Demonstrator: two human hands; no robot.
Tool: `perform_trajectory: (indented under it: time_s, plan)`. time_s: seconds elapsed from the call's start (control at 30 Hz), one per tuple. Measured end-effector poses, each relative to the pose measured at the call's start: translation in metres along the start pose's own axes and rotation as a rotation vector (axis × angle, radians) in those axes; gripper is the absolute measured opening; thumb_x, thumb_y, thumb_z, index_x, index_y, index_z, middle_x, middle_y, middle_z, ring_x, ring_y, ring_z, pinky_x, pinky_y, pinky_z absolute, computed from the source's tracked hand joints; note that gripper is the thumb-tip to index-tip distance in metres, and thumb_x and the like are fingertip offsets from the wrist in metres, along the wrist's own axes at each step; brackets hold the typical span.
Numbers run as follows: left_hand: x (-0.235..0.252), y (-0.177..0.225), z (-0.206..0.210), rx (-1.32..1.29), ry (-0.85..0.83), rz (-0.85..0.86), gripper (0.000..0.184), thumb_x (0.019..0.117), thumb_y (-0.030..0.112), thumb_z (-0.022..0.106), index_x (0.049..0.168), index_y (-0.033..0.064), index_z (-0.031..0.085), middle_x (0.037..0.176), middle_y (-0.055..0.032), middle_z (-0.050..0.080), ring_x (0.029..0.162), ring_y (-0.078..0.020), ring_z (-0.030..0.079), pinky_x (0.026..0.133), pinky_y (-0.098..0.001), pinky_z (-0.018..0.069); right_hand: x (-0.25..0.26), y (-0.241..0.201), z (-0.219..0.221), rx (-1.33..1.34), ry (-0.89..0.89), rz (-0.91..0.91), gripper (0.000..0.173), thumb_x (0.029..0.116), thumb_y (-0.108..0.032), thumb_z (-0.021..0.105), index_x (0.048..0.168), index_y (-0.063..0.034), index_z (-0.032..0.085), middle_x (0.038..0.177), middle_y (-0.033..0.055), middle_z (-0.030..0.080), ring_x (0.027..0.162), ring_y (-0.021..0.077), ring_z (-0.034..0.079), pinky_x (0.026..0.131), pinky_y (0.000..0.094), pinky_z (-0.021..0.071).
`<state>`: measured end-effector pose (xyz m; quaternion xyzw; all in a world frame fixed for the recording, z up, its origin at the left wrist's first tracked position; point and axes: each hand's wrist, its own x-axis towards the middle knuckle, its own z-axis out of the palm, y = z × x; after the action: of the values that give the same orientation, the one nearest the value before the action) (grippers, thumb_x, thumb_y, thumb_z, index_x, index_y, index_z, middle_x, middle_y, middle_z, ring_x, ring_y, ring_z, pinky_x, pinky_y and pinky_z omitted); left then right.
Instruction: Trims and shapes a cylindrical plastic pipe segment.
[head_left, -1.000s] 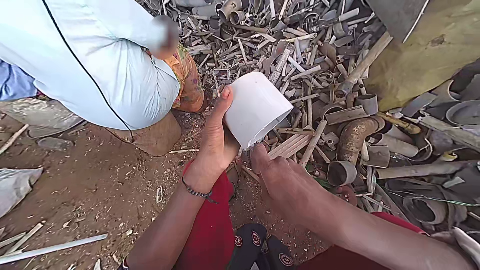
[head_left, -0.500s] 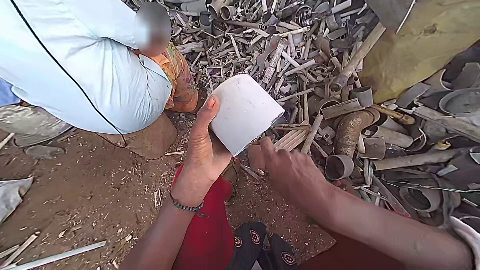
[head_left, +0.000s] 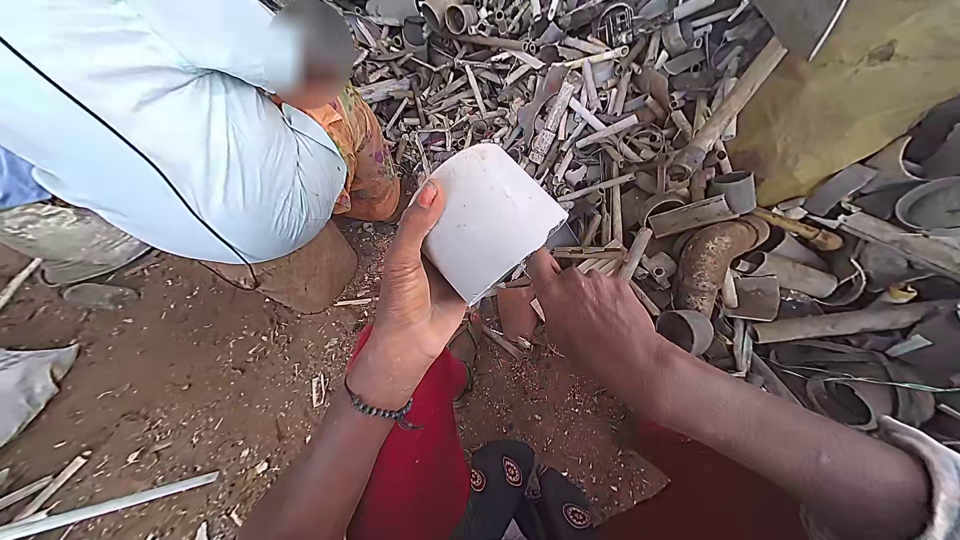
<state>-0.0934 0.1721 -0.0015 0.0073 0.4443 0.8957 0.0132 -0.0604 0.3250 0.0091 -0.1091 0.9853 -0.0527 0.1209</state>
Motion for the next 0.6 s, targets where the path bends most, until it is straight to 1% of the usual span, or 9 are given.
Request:
perform_trajectory:
  time_s: [0.13,0.2,0.27,0.3,0.37,0.43,0.47,0.53,0.6]
  plan:
    - [0.006,0.008,-0.007,-0.031,0.075,0.025,0.041,0.0999,0.047,0.059,0.133,0.0226,0.058,0.125,-0.0052,0.066,0.116,-0.0224,0.066,0.094,-0.0475,0.0579,-0.025,-0.017,-0.003,0.129,-0.189,-0.147,0.064,0.0952,-0.002,0.056,0.154,-0.006,0.031,0.092,0.0185,0.067,0.088,0.0406,0.07,0.071,0.0514,0.0556]
    - [0.007,0.013,-0.013,-0.032,0.107,0.056,0.041,0.0993,0.046,0.061,0.133,0.0227,0.059,0.124,-0.0047,0.067,0.116,-0.0215,0.066,0.093,-0.0462,0.0587,-0.028,-0.011,0.001,0.112,-0.142,-0.127,0.055,0.095,-0.005,0.057,0.148,-0.0066,0.042,0.09,0.0193,0.068,0.084,0.0415,0.071,0.065,0.0511,0.0553]
    - [0.009,0.017,-0.017,0.02,0.168,0.141,0.044,0.0969,0.039,0.067,0.137,0.0248,0.053,0.125,-0.0042,0.065,0.114,-0.0209,0.067,0.091,-0.0444,0.0596,-0.019,0.006,-0.01,0.075,-0.249,-0.005,0.043,0.1054,-0.015,0.049,0.147,-0.0081,0.041,0.104,0.0235,0.066,0.096,0.045,0.069,0.075,0.0567,0.0548]
    - [0.01,0.019,-0.02,0.065,0.195,0.205,0.058,0.0939,0.033,0.072,0.144,0.0258,0.043,0.128,-0.0055,0.063,0.114,-0.0221,0.066,0.091,-0.0445,0.0595,-0.014,0.022,-0.013,0.088,-0.254,0.036,0.042,0.1082,-0.023,0.047,0.147,-0.0076,0.045,0.108,0.0259,0.066,0.099,0.0472,0.067,0.078,0.0606,0.0532]
    - [0.013,0.021,-0.028,0.18,0.228,0.333,0.088,0.0844,0.025,0.082,0.153,0.0279,0.027,0.132,-0.0064,0.059,0.113,-0.0222,0.065,0.089,-0.0434,0.0604,-0.011,0.06,-0.013,0.144,-0.081,0.064,0.037,0.107,-0.034,0.052,0.129,-0.0048,0.06,0.093,0.0243,0.066,0.088,0.0467,0.066,0.072,0.0644,0.0507]
    - [0.016,0.021,-0.033,0.295,0.241,0.464,0.114,0.0711,0.02,0.092,0.158,0.0276,0.018,0.138,-0.0081,0.055,0.116,-0.0223,0.065,0.09,-0.0417,0.0606,-0.021,0.092,-0.016,0.183,0.299,0.028,0.038,0.1047,-0.036,0.052,0.116,-0.0012,0.065,0.073,0.0211,0.064,0.067,0.0435,0.065,0.057,0.0641,0.0487]
    - [0.016,0.02,-0.035,0.354,0.238,0.531,0.122,0.0653,0.019,0.095,0.158,0.0258,0.016,0.14,-0.0084,0.055,0.119,-0.0221,0.064,0.092,-0.0409,0.0603,-0.026,0.103,-0.019,0.212,0.531,-0.006,0.042,0.1043,-0.037,0.049,0.115,0.0016,0.064,0.066,0.0175,0.061,0.055,0.0368,0.061,0.049,0.0578,0.047]
    - [0.015,0.019,-0.034,0.467,0.208,0.655,0.129,0.058,0.019,0.098,0.157,0.0204,0.015,0.141,-0.0079,0.055,0.124,-0.0214,0.062,0.097,-0.0397,0.0593,-0.035,0.11,-0.03,0.483,0.821,-0.052,0.051,0.1093,-0.037,0.042,0.133,0.0084,0.048,0.071,0.0066,0.058,0.051,0.0152,0.056,0.045,0.0361,0.0504]
    - [0.012,0.014,-0.031,0.555,0.172,0.737,0.13,0.0558,0.021,0.098,0.157,0.017,0.017,0.142,-0.0063,0.055,0.125,-0.0191,0.061,0.099,-0.0382,0.0581,-0.031,0.093,-0.026,0.962,0.952,-0.173,0.039,0.1103,-0.031,0.037,0.134,0.0004,0.036,0.074,-0.0063,0.056,0.05,0.0064,0.055,0.043,0.0256,0.0525]
